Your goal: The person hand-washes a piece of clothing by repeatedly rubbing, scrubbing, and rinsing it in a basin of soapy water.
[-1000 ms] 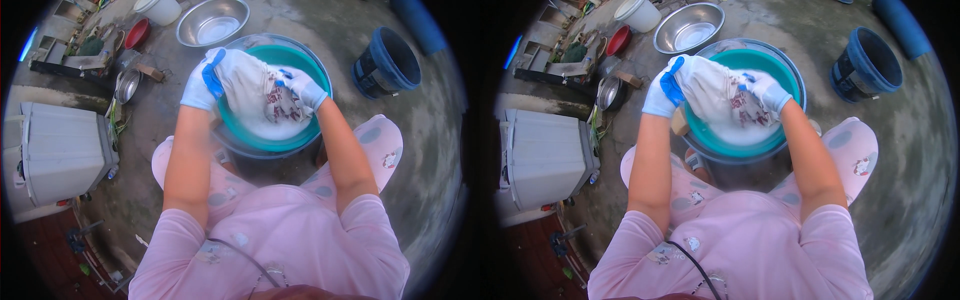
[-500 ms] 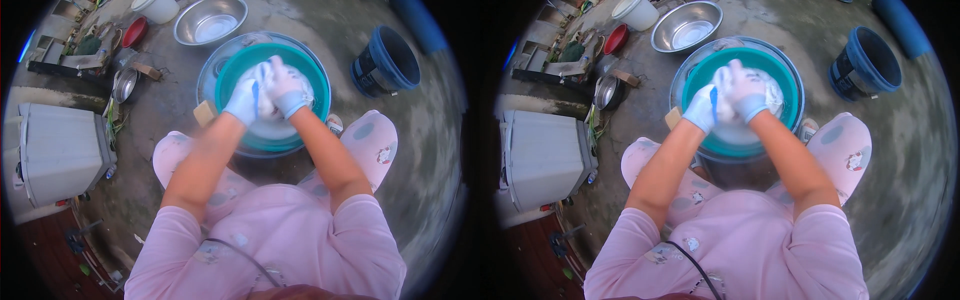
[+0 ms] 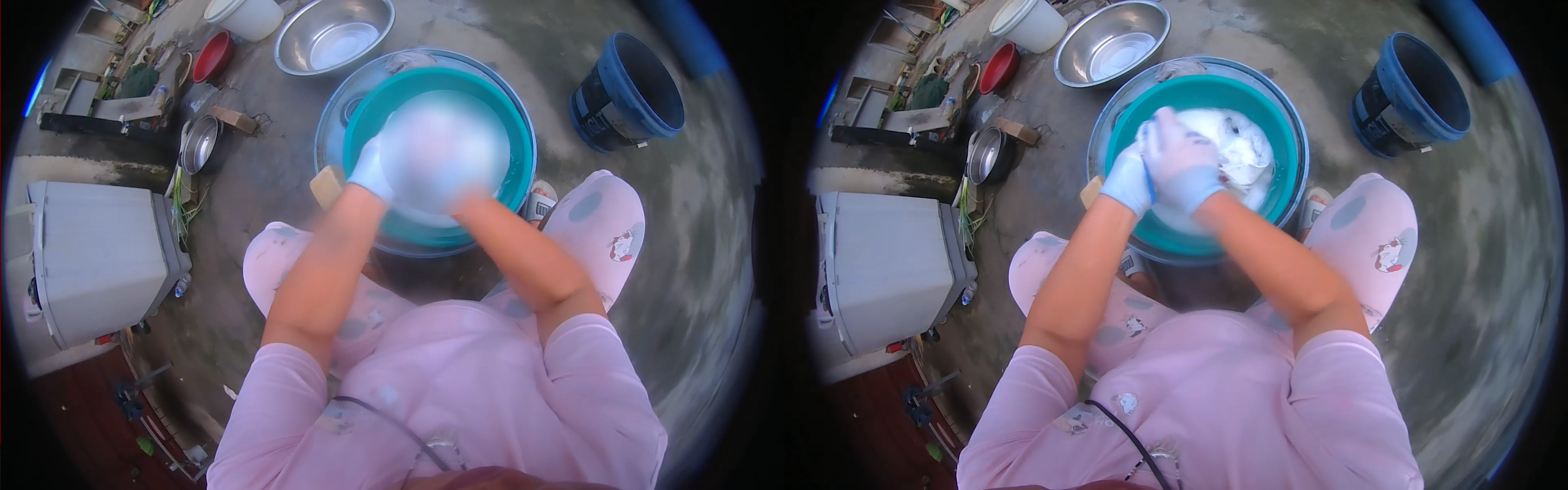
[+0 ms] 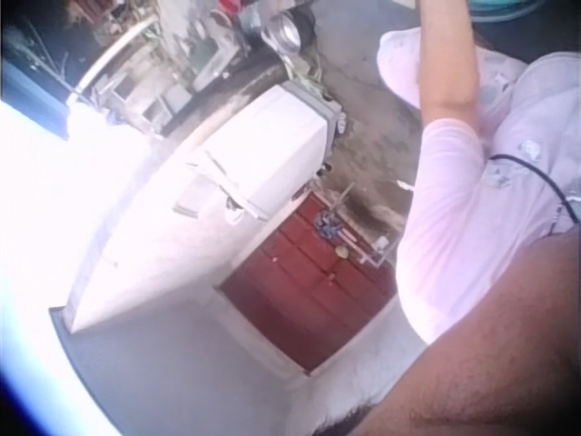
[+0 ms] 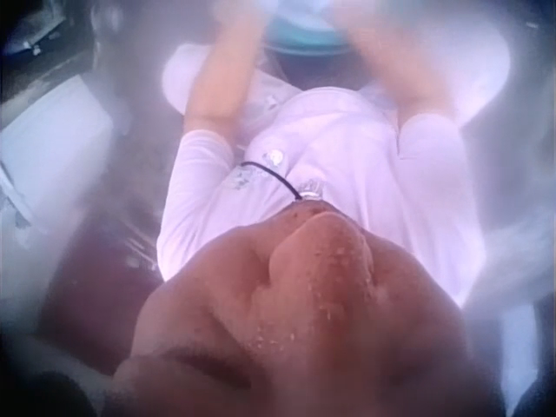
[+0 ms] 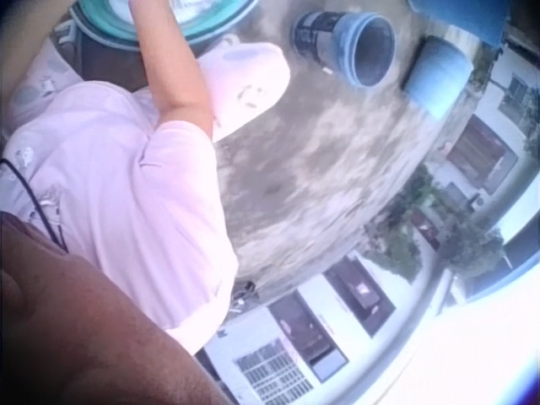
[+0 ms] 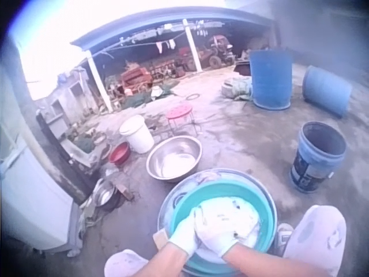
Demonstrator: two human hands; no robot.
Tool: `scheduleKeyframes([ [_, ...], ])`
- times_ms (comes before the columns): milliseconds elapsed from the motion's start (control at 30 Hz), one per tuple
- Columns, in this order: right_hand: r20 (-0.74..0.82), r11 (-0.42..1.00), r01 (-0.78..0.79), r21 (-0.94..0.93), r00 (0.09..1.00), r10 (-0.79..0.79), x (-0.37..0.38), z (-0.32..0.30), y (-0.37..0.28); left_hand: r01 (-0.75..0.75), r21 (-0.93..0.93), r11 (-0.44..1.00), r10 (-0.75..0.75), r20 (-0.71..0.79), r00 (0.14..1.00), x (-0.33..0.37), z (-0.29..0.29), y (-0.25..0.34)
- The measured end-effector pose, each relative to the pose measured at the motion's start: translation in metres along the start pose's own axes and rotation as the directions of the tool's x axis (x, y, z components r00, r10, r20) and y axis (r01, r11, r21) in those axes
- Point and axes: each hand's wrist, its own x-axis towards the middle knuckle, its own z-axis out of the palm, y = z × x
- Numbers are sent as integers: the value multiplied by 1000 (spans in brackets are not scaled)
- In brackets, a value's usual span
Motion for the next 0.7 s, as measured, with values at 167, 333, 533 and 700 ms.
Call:
scheduleKeyframes([
  [167,64,917,132,-376,991,-116,4,-23,-32,598,-664,450,-344,489,802,-7,-9,-6],
  [333,-98,879,-251,-405,968,232,50,-62,21,360,-688,-631,-407,688,601,-1,-33,-37],
  [533,124,940,325,-99,942,-312,37,-64,-5,522,-846,-104,-537,490,687,-5,-36,-65],
  [700,446,888,459,40,786,-427,22,-76,-72,398,-913,91,-368,341,865,8,-52,-48],
])
